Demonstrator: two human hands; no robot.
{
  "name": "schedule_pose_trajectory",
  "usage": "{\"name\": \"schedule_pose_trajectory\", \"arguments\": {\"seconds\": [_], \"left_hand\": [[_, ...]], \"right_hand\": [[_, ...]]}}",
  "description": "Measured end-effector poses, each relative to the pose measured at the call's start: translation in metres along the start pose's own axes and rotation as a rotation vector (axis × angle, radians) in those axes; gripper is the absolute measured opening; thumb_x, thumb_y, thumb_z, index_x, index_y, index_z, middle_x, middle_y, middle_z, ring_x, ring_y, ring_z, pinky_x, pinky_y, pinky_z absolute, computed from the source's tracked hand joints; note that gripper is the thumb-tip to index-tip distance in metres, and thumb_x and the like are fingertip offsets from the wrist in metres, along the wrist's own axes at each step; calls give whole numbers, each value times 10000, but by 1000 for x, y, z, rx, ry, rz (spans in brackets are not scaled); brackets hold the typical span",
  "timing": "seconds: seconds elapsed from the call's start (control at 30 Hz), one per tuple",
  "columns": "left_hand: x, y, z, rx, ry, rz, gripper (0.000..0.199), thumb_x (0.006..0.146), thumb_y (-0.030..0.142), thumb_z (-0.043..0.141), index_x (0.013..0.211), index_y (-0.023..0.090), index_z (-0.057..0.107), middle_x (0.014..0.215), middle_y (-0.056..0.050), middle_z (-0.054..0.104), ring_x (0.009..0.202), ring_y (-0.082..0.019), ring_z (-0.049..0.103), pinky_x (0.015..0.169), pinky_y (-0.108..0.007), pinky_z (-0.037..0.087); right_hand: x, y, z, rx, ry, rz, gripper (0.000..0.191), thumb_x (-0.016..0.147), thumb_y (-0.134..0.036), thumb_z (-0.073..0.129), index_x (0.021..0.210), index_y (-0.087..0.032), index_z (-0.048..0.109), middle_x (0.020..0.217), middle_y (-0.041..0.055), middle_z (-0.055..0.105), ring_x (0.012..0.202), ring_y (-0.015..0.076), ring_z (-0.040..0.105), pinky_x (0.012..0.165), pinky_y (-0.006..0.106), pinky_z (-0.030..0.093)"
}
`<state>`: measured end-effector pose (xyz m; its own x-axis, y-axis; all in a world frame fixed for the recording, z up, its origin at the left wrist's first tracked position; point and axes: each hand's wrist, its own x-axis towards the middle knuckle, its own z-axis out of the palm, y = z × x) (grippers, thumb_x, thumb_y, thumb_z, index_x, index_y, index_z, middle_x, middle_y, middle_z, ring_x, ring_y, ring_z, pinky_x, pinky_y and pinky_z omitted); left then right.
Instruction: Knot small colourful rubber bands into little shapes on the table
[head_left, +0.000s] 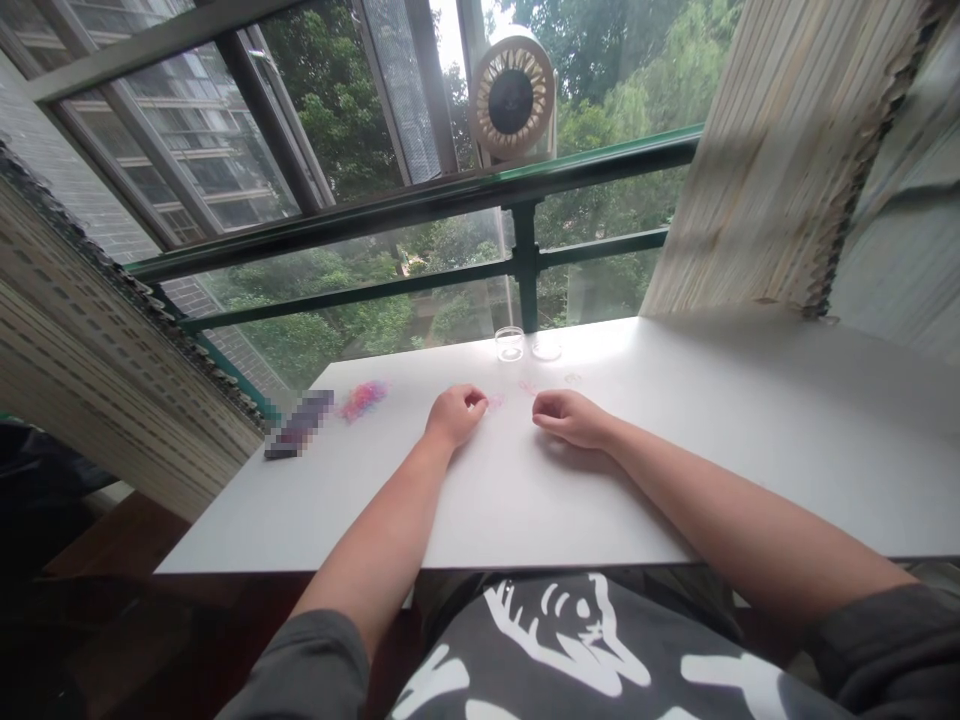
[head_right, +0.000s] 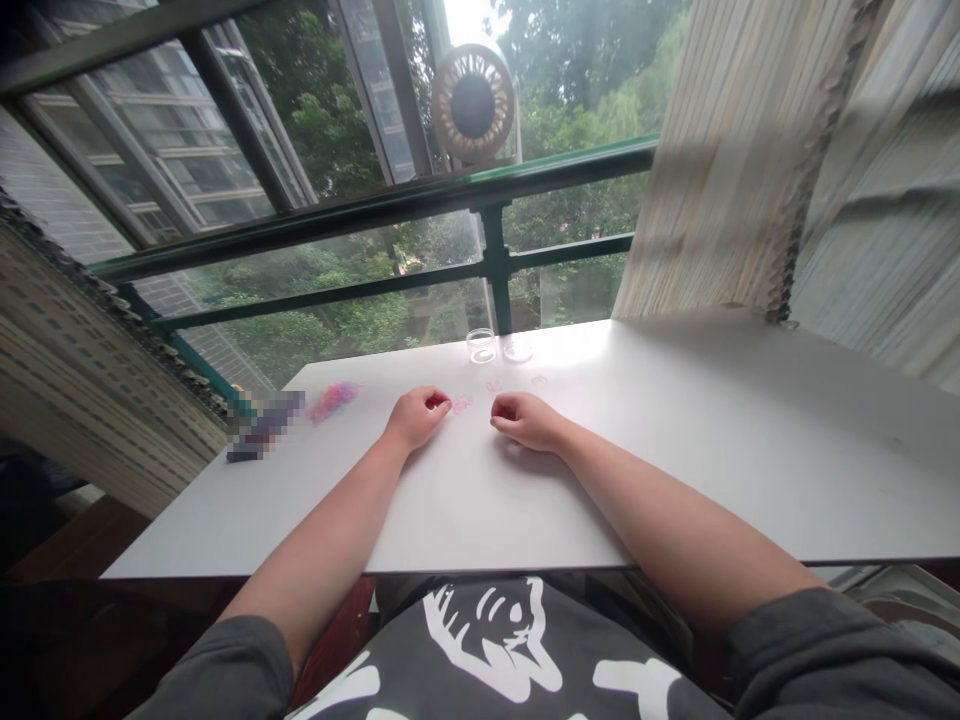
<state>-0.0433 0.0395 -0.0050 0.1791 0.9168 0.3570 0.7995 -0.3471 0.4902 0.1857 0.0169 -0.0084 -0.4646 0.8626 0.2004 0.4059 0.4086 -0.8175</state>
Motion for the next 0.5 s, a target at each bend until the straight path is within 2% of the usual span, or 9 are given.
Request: {"name": "schedule_pose_trajectory", "arguments": {"seconds": [0.5], "left_hand": [[-3, 5, -1, -25, -18, -34, 167, 742, 302, 557, 794, 190, 670, 807, -37, 681, 742, -168, 588, 705, -282, 448]], "right_hand": [[0, 1, 0, -24, -6, -13, 110, 707, -263, 526, 693, -156, 545, 577, -32, 496, 530, 97, 433, 521, 226, 342]]}}
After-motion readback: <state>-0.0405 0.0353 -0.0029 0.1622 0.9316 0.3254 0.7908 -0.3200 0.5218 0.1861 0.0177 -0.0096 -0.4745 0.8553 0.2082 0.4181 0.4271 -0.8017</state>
